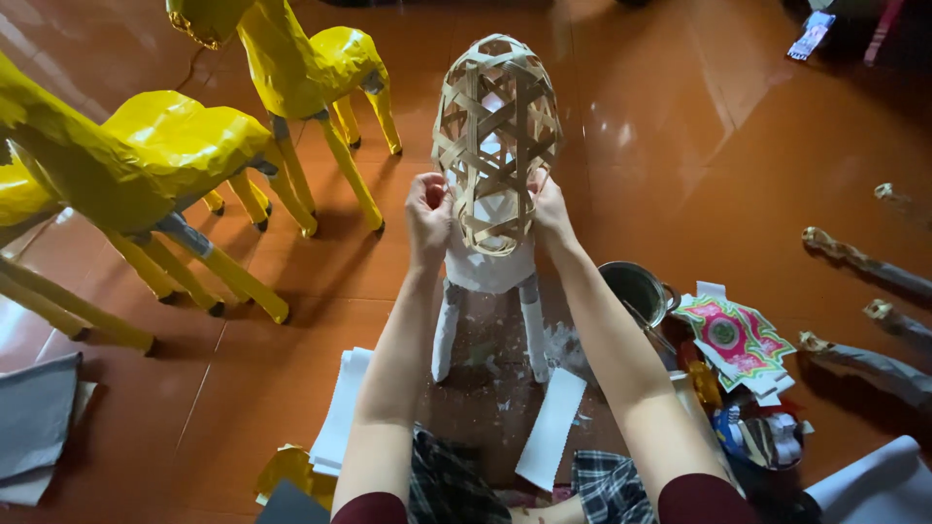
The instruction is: Applying paper and gold foil to a woven bamboo animal sculpture while sitting on the floor.
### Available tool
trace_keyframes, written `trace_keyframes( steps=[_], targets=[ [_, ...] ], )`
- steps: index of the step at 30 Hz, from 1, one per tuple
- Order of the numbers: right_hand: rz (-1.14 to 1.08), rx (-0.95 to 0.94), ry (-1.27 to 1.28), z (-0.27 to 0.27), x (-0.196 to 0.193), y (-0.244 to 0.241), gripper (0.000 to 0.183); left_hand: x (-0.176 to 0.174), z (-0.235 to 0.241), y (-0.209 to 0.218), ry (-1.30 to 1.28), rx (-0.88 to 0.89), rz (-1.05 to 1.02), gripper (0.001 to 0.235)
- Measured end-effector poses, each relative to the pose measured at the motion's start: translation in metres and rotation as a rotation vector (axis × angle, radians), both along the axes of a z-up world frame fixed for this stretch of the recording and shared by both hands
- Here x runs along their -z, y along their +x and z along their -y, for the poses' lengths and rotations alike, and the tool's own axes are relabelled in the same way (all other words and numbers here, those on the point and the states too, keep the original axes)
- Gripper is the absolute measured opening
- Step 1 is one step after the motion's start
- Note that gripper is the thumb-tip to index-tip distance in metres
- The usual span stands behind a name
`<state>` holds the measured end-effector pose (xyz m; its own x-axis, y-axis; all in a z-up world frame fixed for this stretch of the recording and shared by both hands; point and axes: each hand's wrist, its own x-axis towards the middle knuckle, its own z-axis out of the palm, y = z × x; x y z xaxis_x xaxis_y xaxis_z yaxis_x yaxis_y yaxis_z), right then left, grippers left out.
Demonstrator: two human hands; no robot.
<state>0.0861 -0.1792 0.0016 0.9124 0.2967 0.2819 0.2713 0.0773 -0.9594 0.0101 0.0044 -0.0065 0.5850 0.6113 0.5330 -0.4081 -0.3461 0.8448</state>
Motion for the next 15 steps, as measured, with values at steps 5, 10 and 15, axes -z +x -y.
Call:
trace_keyframes(
  steps=[5,10,15],
  targets=[
    [0.286,0.35,0.141,-0.003,-0.025,-0.051,0.031,-0.028,0.025,-0.038,-0.18,0.04,0.022,0.016],
    [0.273,0.133,0.196,0.006,-0.073,-0.116,0.042,-0.015,0.039,-0.043,-0.1,0.083,-0.005,0.038],
    [0.247,0.132,0.135,-0.003,-0.047,-0.085,0.06,-0.011,0.035,-0.03,-0.106,0.093,-0.092,0.044]
  ],
)
